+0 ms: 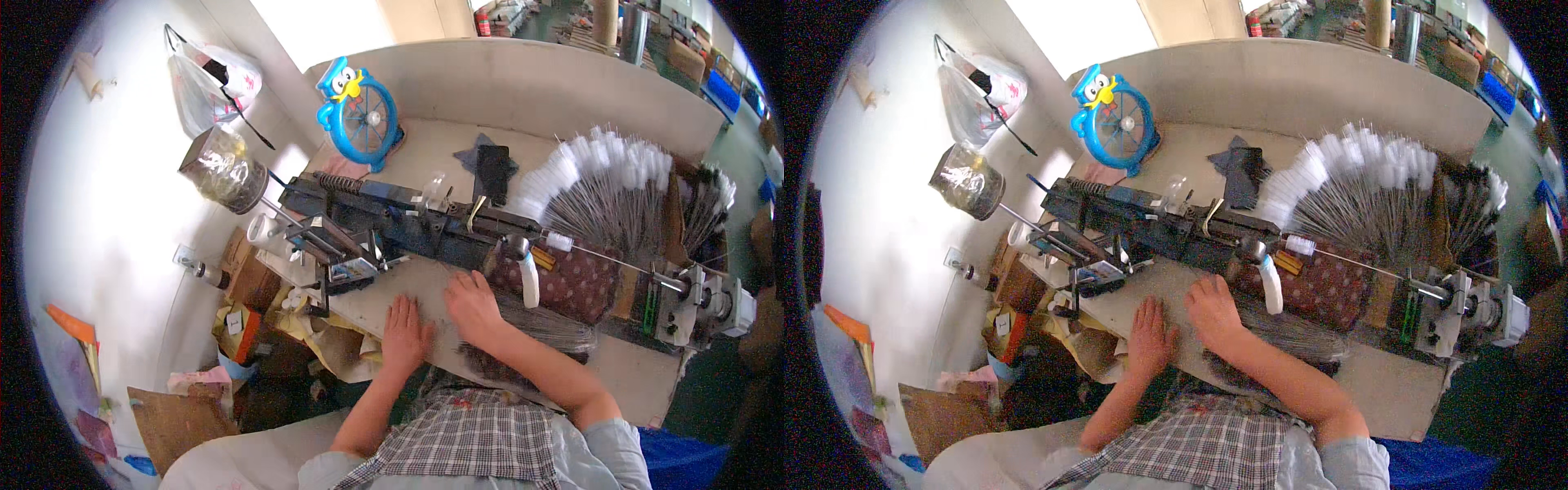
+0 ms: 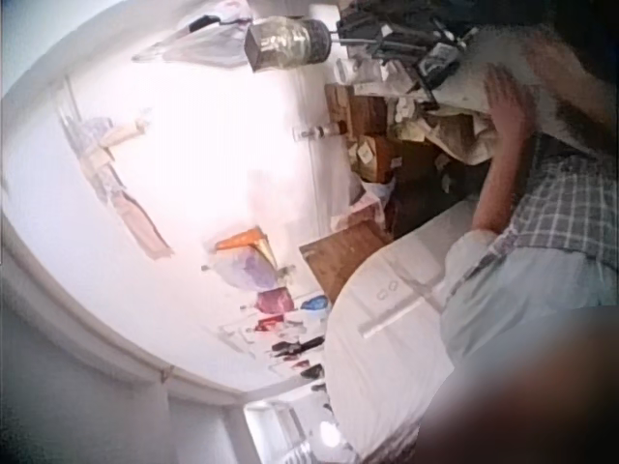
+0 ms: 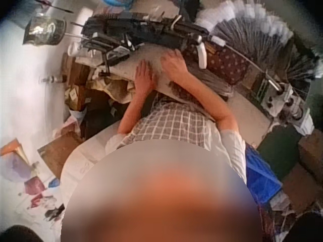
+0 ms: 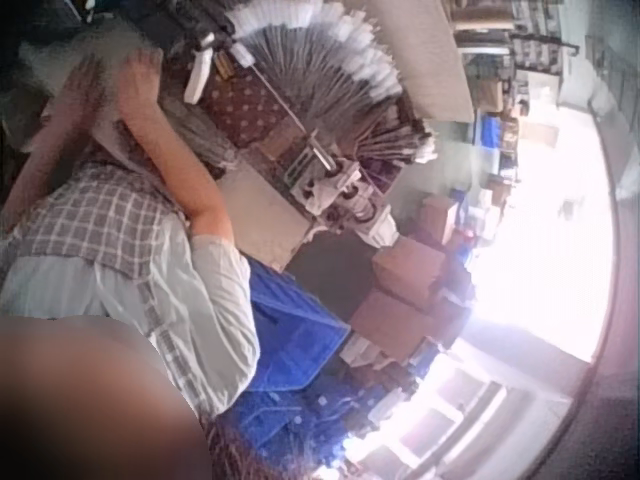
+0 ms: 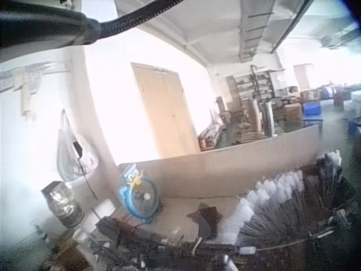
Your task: Using a machine to attach white bristles into a handle and checking the quality of the product.
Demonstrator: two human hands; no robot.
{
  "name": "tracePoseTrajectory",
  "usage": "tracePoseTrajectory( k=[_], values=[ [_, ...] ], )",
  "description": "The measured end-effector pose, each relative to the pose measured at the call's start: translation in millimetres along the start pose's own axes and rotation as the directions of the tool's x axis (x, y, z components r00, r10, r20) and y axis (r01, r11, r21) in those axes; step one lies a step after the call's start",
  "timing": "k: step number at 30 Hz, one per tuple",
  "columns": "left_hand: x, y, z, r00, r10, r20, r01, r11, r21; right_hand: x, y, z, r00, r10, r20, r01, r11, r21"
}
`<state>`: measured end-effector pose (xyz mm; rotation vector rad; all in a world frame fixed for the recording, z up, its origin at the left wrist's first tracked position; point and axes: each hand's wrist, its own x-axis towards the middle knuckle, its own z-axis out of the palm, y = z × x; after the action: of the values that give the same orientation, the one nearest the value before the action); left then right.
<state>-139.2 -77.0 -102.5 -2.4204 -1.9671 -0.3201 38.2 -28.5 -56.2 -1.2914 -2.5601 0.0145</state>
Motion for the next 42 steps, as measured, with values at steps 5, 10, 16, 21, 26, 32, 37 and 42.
tracePoseTrajectory(
  k=[5, 10, 16, 21, 26, 32, 37, 42],
  values=[
    [-4.8, -3.2, -22.1, 0.991, -0.113, -0.071, 0.093, 0.967, -0.235, -17.0, 2.1, -2.8, 0.984, -0.02, -0.177, 0.042, 0.992, 0.12],
    [-19.6, -28.6, -16.2, 0.973, -0.227, 0.051, 0.228, 0.888, -0.399, -32.6, -7.4, 0.8, 0.985, 0.008, -0.172, 0.039, 0.963, 0.268],
    [-11.3, -13.3, -31.6, 0.95, -0.304, -0.067, 0.254, 0.883, -0.395, -18.8, -18.6, 39.7, 0.978, -0.062, -0.198, 0.097, 0.98, 0.175],
    [-15.1, -14.3, -11.0, 0.934, -0.327, -0.147, 0.274, 0.915, -0.296, -13.3, -16.3, 31.1, 0.999, -0.041, 0.022, 0.039, 0.993, 0.116],
    [-16.9, -21.7, -13.8, 0.959, -0.264, -0.099, 0.241, 0.95, -0.198, -17.1, -5.5, 22.5, 0.999, -0.002, -0.037, 0.006, 0.993, 0.121],
    [1.4, -3.6, -24.5, 0.975, -0.148, -0.168, 0.107, 0.967, -0.231, -21.6, -6.4, 13.6, 0.988, 0.05, -0.146, -0.008, 0.961, 0.275],
    [11.6, 1.5, 2.7, 0.999, -0.032, -0.024, 0.031, 0.999, -0.03, -26.3, -11.7, 9.2, 0.98, 0.026, -0.198, 0.05, 0.929, 0.367],
    [-3.6, -23.1, -5.3, 0.989, -0.07, -0.131, 0.043, 0.979, -0.197, -41.0, -12.6, 0.2, 0.978, 0.062, -0.197, 0.019, 0.922, 0.388]
  ],
)
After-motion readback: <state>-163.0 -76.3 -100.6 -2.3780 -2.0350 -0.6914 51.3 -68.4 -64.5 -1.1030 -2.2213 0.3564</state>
